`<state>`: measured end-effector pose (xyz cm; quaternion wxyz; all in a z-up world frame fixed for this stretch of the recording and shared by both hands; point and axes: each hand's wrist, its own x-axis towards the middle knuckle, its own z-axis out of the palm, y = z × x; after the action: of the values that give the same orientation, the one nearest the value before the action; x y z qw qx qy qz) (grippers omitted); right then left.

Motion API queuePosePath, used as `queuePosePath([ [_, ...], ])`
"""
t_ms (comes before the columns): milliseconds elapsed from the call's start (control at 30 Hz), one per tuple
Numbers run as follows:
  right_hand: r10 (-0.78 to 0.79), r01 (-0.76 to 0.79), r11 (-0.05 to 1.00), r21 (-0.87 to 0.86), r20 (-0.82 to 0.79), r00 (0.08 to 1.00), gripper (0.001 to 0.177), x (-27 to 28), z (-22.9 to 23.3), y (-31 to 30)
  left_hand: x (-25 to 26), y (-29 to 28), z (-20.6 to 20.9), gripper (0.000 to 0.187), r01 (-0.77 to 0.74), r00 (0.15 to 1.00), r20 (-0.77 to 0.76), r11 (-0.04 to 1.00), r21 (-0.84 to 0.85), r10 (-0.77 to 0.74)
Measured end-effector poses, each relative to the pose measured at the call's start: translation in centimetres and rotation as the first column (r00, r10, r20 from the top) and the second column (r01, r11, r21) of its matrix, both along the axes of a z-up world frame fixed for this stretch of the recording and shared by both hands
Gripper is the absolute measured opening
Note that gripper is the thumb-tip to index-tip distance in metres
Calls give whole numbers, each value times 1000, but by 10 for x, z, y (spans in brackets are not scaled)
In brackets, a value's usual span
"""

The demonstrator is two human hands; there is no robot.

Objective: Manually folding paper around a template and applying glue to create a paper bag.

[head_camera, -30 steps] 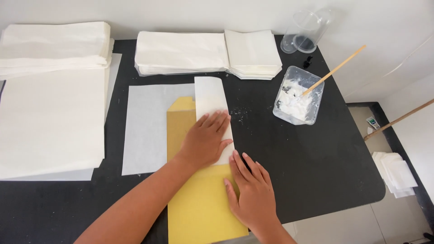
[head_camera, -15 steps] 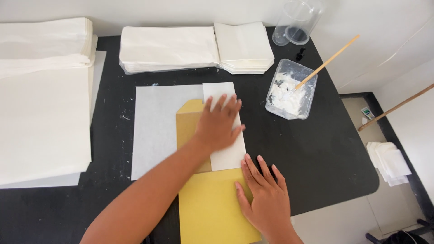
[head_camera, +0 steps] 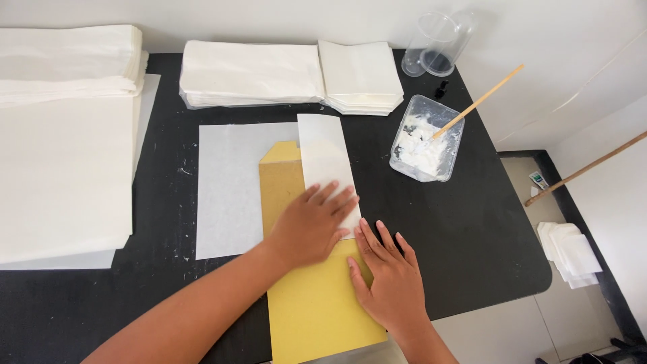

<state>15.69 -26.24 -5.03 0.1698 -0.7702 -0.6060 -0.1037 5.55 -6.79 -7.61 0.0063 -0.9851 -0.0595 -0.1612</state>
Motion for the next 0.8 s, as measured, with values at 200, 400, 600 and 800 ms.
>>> queuePosePath([
  [200, 24, -22, 1000, 18, -92, 996, 51, 1, 5, 0, 38, 25, -23, 70, -130, 990, 48, 991, -28, 131],
  [400, 15, -14, 1000, 9, -118, 993, 52, 1, 5, -1, 96, 84, 3, 100, -225, 956, -213, 969, -96, 201],
  [600, 8, -7, 1000, 10, -104, 995, 52, 2, 4, 1, 82, 74, 5, 102, -211, 951, -231, 978, -3, 204],
  [800, 6, -4, 1000, 19, -117, 993, 57, -1, 9, -1, 17, 10, 7, 63, -1, 999, -53, 996, 91, 6],
])
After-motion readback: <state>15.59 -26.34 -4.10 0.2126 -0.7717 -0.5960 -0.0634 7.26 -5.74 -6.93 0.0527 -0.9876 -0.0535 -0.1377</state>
